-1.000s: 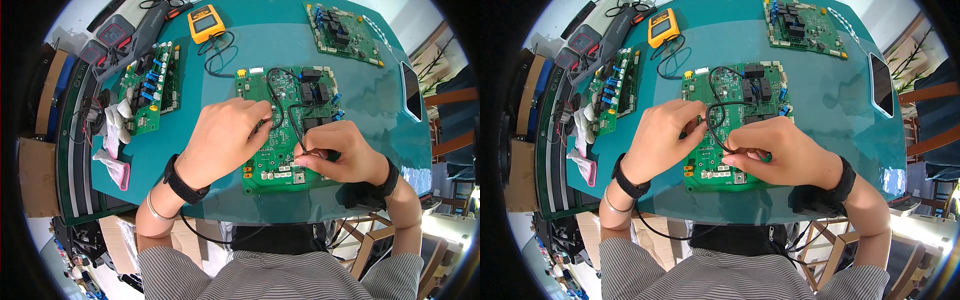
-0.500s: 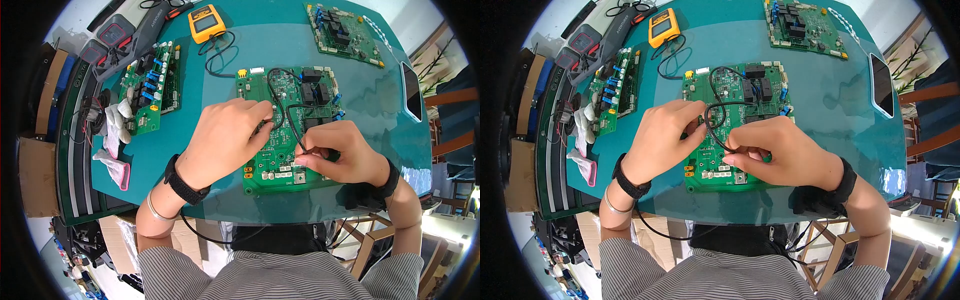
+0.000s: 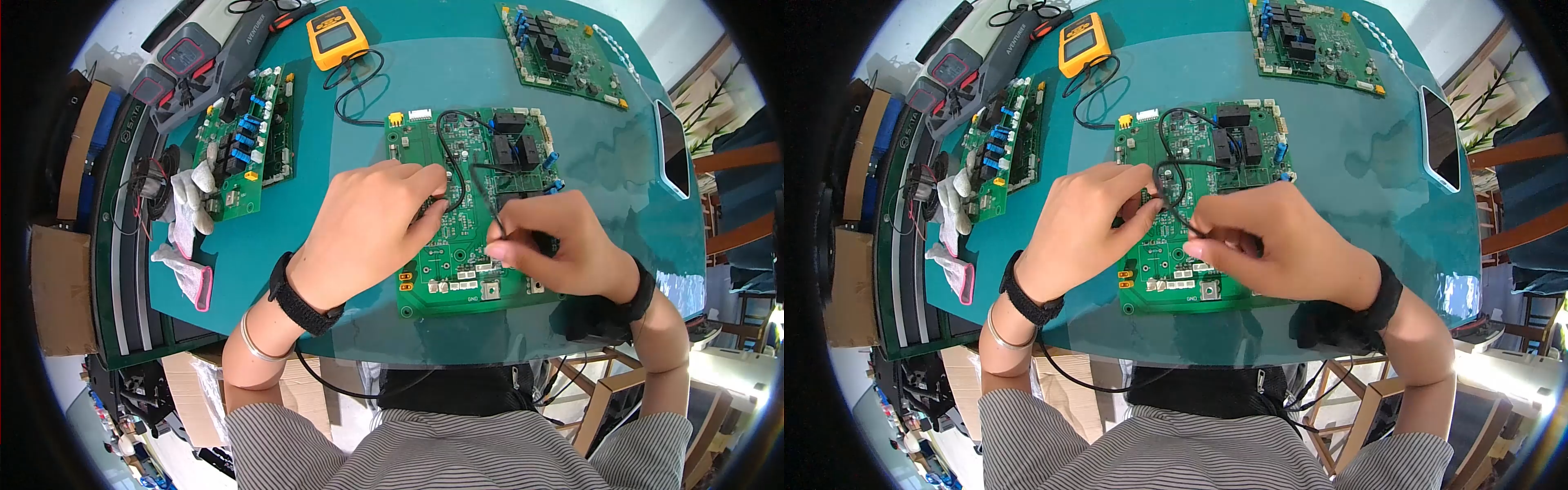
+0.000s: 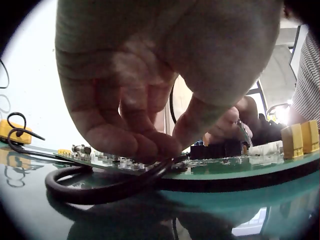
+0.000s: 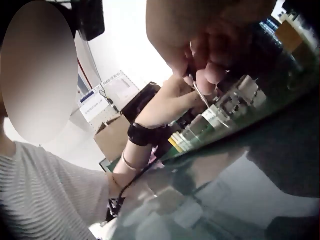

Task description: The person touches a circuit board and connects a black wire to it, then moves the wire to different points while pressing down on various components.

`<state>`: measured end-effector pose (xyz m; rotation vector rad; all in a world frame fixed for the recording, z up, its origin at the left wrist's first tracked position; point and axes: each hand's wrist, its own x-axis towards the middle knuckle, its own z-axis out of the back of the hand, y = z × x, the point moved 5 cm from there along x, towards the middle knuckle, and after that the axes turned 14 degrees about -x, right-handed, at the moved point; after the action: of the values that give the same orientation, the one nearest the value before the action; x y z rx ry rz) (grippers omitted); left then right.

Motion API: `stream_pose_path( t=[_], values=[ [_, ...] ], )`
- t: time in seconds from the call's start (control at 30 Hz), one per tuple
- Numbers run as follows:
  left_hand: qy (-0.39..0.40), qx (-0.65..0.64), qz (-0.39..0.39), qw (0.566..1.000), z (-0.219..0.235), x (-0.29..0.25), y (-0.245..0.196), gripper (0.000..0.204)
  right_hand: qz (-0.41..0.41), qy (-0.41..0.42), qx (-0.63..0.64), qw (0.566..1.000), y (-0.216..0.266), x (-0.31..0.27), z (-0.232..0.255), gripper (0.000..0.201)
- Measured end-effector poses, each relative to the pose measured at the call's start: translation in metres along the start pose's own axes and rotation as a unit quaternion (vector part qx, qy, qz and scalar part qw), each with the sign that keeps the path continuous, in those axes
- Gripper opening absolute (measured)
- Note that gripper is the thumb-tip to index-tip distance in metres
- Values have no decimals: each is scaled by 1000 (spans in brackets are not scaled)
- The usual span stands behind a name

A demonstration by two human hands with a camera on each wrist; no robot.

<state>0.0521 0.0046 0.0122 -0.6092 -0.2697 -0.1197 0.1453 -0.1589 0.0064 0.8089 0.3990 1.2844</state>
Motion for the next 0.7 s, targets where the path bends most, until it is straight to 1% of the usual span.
stream_pose_path(
  t=[0.03, 0.07, 0.13, 0.27, 0.33, 0.37, 0.43, 0.57, 0.63, 0.7],
  values=[
    [1, 4, 0, 1000, 0, 0, 0, 13, 39, 1, -52, 998, 5, 0, -1, 14],
    [2, 9, -1, 1000, 0, 0, 0, 13, 39, 1, -51, 998, 6, 0, -2, 14],
    [4, 6, 1, 1000, 0, 0, 0, 14, 64, 3, -78, 995, 11, 0, -2, 14],
    [-3, -5, -6, 1000, 1, 0, 0, 13, 75, 7, -78, 994, 13, -1, -2, 14],
    [-4, -10, -6, 1000, 0, 0, 1, 12, 148, -42, -108, 982, 21, -1, 0, 15],
    [-6, -17, -7, 1000, 0, -1, 1, 11, 148, -41, -108, 982, 20, -1, -3, 15],
    [-8, -20, -9, 1000, 0, -1, 1, 11, 147, -76, -51, 985, 17, -4, -7, 15],
    [-7, -20, -13, 1000, 1, 0, 0, 12, 176, -52, -44, 982, 20, -5, -12, 15],
    [-6, -21, -12, 1000, 1, -1, 1, 12, 210, -25, -78, 974, 20, -6, -17, 15],
    [-6, -23, -11, 1000, 0, -1, 1, 12, 217, -23, -78, 973, 23, -6, -15, 16]
  ],
)
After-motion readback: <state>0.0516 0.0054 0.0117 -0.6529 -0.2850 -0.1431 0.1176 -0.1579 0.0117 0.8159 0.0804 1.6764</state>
